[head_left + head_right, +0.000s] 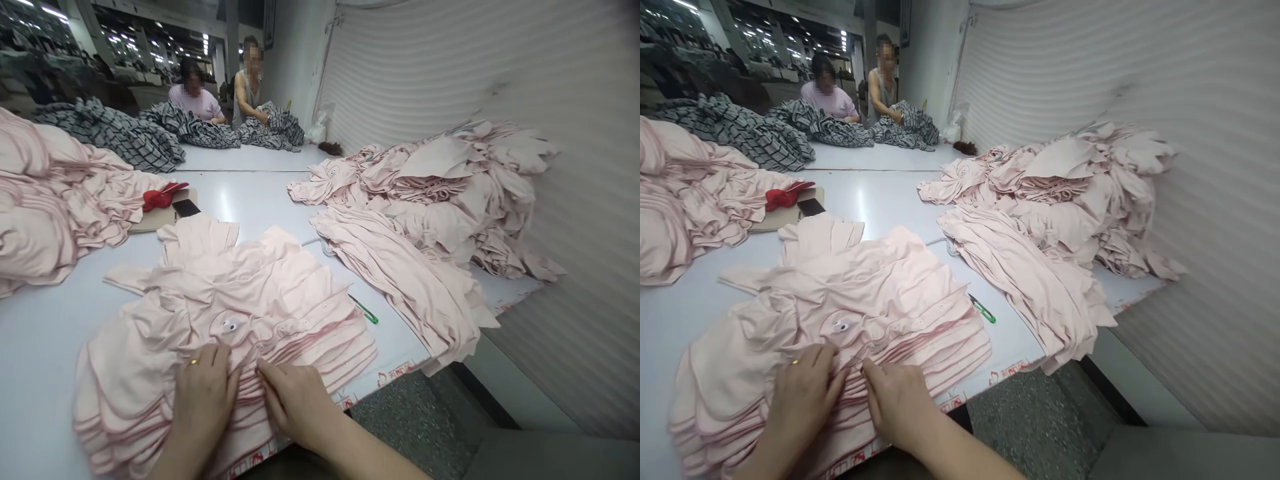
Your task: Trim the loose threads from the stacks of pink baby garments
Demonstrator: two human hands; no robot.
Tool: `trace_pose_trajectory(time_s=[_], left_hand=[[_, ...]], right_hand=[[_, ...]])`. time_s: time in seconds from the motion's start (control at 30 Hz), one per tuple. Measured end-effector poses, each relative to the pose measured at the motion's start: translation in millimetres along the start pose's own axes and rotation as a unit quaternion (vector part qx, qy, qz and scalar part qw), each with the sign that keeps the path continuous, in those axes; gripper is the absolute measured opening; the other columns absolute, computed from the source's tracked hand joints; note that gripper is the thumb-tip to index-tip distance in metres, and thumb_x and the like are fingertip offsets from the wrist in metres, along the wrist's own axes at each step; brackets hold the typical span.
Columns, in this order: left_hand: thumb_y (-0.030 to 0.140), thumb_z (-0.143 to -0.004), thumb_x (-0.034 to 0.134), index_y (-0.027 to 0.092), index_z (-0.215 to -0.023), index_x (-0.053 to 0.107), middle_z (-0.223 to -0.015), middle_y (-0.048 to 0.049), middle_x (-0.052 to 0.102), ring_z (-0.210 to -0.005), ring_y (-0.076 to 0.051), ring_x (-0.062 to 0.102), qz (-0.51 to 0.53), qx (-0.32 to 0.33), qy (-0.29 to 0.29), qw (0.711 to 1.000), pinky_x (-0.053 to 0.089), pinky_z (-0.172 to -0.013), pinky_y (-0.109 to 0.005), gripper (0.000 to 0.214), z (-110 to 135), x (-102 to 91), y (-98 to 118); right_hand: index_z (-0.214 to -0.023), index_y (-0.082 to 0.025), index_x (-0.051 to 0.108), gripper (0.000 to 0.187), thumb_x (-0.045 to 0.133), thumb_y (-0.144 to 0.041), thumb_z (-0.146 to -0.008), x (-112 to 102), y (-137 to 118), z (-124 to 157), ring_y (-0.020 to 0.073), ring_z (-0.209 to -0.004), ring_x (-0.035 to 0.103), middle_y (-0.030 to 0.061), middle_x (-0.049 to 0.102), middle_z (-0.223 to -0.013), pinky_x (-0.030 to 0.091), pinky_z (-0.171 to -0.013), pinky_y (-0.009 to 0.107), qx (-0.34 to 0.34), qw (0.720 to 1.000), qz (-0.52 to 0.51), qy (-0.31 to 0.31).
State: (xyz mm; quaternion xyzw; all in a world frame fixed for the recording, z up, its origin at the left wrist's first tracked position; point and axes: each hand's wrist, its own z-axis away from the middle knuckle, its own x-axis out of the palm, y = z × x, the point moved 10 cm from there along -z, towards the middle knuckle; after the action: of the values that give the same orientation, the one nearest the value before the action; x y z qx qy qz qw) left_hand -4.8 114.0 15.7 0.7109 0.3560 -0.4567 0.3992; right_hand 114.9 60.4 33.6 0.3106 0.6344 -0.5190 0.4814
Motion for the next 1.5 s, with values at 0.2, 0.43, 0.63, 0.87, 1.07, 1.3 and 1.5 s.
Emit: trace_pose_trajectory(time_s=[0.2,0.43,0.63,0.87,1.07,1.3,1.5], left_hand=[[0.029,-0.095,0.041,0.023,-0.087,0.064,-0.080,-0.0018,0.070,-0.075,-0.017,0.065,0.106,0.019,-0.015,0.994,0.046,-0.068,-0.029,0.026,13.8,-13.1,-19.5],[0.014,-0.090,0.043,0.021,-0.089,0.063,-0.078,-0.0018,0.067,-0.070,-0.018,0.060,0.045,0.135,0.044,0.989,0.043,-0.066,-0.030,0.021,27.5,-6.5,25.0],[0.018,-0.089,0.045,0.022,-0.078,0.061,-0.070,-0.0009,0.064,-0.064,-0.019,0.059,0.026,0.045,0.001,0.999,0.039,-0.061,-0.031,0.020,21.8,5.4,13.2],[0.027,-0.086,0.045,0.023,-0.077,0.057,-0.073,0.0004,0.069,-0.072,-0.019,0.065,0.109,-0.149,-0.085,0.979,0.040,-0.064,-0.028,0.015,-5.0,20.8,-33.3],[0.033,-0.088,0.039,0.024,-0.077,0.056,-0.073,-0.0009,0.069,-0.070,-0.019,0.065,0.090,-0.121,-0.110,0.982,0.042,-0.063,-0.028,0.023,-13.3,17.1,-38.1],[0.031,-0.087,0.044,0.018,-0.090,0.061,-0.085,-0.0112,0.064,-0.070,-0.027,0.059,-0.175,-0.058,0.115,0.976,0.043,-0.060,-0.036,0.021,-41.2,-51.8,-38.3],[0.021,-0.089,0.049,0.022,-0.101,0.064,-0.092,-0.0048,0.068,-0.084,-0.019,0.062,0.089,0.179,0.054,0.978,0.049,-0.075,-0.031,0.020,-45.4,20.2,122.3]], right_hand=[[-0.121,-0.021,0.056,0.031,0.049,-0.020,-0.091,10.3,-24.1,2.2,0.0186,-0.071,0.066,0.0033,0.070,-0.083,0.039,-0.059,0.025,-0.045,0.999,-0.010,0.022],[-0.132,-0.001,0.051,0.057,0.058,-0.010,-0.076,54.0,-27.3,-15.7,0.0256,-0.066,0.066,0.0153,0.067,-0.079,0.047,-0.055,0.032,0.066,0.986,0.152,-0.026],[-0.141,-0.003,0.043,0.059,0.054,-0.008,-0.083,35.9,-26.2,-7.6,0.0266,-0.072,0.067,0.0148,0.068,-0.085,0.049,-0.060,0.035,-0.047,0.982,0.173,-0.056],[-0.128,-0.018,0.051,0.035,0.047,-0.020,-0.094,-0.7,-18.5,1.9,0.0200,-0.076,0.067,0.0052,0.071,-0.089,0.045,-0.064,0.027,-0.026,1.000,0.000,-0.017],[-0.122,-0.021,0.051,0.028,0.044,-0.024,-0.095,7.8,-16.6,-21.0,0.0191,-0.075,0.068,0.0035,0.072,-0.090,0.044,-0.060,0.026,-0.016,0.999,-0.038,0.036],[-0.132,-0.019,0.053,0.040,0.045,-0.021,-0.093,-27.2,79.3,30.5,0.0192,-0.075,0.068,0.0043,0.073,-0.088,0.047,-0.064,0.026,0.078,0.995,0.004,0.058],[-0.128,-0.023,0.060,0.035,0.044,-0.025,-0.097,-48.0,177.9,60.2,0.0198,-0.081,0.069,0.0050,0.074,-0.092,0.046,-0.065,0.026,0.201,0.976,0.073,0.043]])
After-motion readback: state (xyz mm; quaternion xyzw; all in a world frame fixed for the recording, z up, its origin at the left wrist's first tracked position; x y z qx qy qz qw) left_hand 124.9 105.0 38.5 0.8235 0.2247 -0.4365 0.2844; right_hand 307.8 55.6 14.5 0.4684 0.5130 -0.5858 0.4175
